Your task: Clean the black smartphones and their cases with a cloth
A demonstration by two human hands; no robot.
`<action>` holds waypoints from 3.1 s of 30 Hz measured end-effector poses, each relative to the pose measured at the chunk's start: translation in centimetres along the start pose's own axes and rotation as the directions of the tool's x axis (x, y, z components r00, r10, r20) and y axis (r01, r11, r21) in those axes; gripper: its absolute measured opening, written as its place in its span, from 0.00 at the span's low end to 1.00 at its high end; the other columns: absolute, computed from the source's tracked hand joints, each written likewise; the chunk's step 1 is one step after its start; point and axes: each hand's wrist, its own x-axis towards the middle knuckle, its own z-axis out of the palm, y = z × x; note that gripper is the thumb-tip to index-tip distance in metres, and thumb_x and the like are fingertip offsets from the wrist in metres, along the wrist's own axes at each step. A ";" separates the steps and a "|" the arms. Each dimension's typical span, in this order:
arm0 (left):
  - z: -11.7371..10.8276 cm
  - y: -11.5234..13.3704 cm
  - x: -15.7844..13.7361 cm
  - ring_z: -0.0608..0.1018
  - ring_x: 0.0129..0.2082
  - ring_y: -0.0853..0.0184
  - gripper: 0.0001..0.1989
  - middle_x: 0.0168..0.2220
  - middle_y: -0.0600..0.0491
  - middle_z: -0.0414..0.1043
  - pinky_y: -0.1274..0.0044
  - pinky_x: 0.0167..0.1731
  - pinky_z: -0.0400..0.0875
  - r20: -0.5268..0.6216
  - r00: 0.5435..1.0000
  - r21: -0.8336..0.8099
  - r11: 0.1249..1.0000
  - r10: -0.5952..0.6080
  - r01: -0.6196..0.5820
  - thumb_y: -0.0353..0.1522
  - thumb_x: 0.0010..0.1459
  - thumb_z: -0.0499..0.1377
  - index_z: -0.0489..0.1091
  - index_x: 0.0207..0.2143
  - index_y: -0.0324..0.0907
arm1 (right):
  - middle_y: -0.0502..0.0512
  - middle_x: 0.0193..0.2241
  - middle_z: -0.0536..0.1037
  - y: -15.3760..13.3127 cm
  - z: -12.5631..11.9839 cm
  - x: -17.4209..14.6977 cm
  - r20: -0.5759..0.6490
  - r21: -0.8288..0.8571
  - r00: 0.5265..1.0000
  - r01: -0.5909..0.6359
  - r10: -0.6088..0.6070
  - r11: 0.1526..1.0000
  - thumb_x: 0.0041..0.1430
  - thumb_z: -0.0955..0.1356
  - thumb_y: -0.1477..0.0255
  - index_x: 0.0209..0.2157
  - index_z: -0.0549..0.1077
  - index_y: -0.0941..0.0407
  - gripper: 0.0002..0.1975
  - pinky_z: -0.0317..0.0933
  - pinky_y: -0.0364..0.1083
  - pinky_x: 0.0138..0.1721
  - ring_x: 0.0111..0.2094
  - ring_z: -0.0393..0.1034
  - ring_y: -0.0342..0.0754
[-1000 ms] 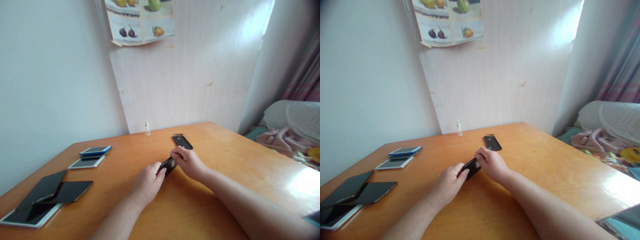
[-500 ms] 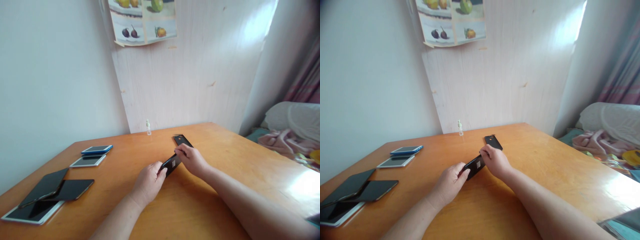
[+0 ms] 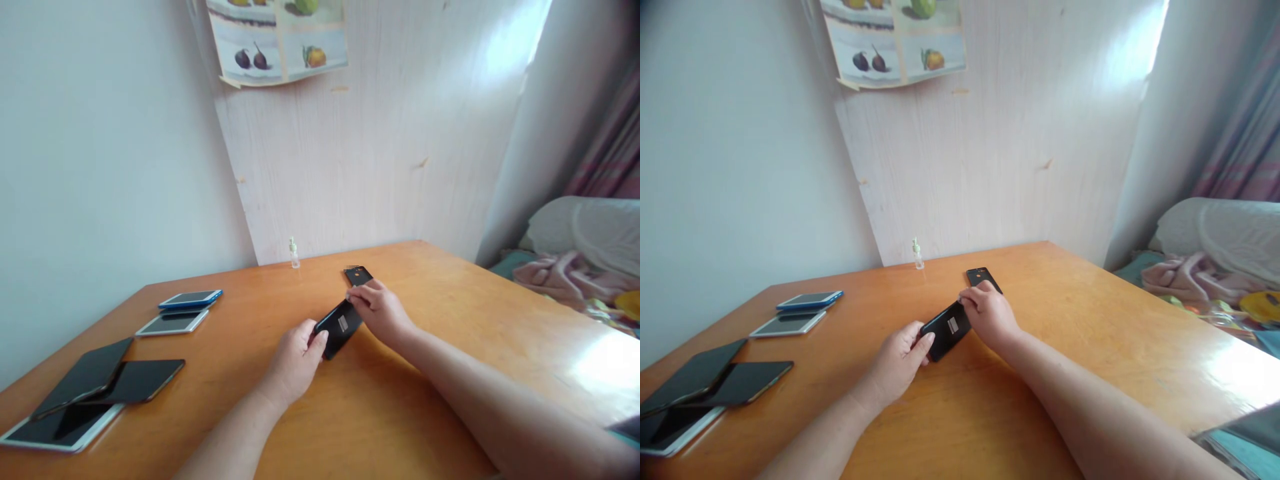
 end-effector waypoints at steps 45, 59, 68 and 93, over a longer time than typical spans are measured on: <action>-1.1 0.2 0.3 0.72 0.25 0.70 0.17 0.26 0.55 0.72 0.78 0.29 0.66 0.132 0.975 -0.276 0.938 -0.179 0.209 0.45 0.60 0.53 0.67 0.34 0.40 | 0.52 0.32 0.74 2.9 0.9 1.2 0.105 -0.110 0.971 -0.202 0.214 0.973 0.58 0.66 0.70 0.34 0.74 0.53 0.05 0.57 0.43 0.33 0.32 0.67 0.45; -0.1 0.9 -0.5 0.73 0.48 0.57 0.43 0.50 0.44 0.71 0.70 0.47 0.66 0.043 0.982 -0.250 0.949 -0.185 0.190 0.38 0.44 0.69 0.54 0.60 0.40 | 0.54 0.34 0.71 1.9 1.9 0.6 0.138 -0.101 0.976 -0.153 0.166 0.983 0.58 0.66 0.72 0.33 0.75 0.56 0.05 0.59 0.43 0.39 0.35 0.68 0.45; 0.3 0.4 -0.1 0.76 0.38 0.62 0.25 0.40 0.51 0.74 0.75 0.36 0.68 -0.013 1.000 -0.077 0.997 0.008 -0.009 0.32 0.45 0.66 0.65 0.47 0.43 | 0.52 0.36 0.73 -3.7 1.8 -2.0 0.321 0.182 0.921 0.168 -0.220 0.969 0.61 0.65 0.74 0.36 0.77 0.52 0.08 0.61 0.41 0.40 0.37 0.69 0.43; -0.2 0.3 -0.1 0.74 0.39 0.62 0.21 0.38 0.52 0.69 0.74 0.37 0.67 -0.048 0.999 0.167 0.986 -0.006 0.014 0.37 0.45 0.67 0.70 0.43 0.45 | 0.54 0.34 0.74 -0.7 0.2 -0.5 0.338 -0.135 0.941 0.010 0.036 0.991 0.58 0.65 0.72 0.33 0.74 0.55 0.06 0.57 0.42 0.35 0.33 0.69 0.45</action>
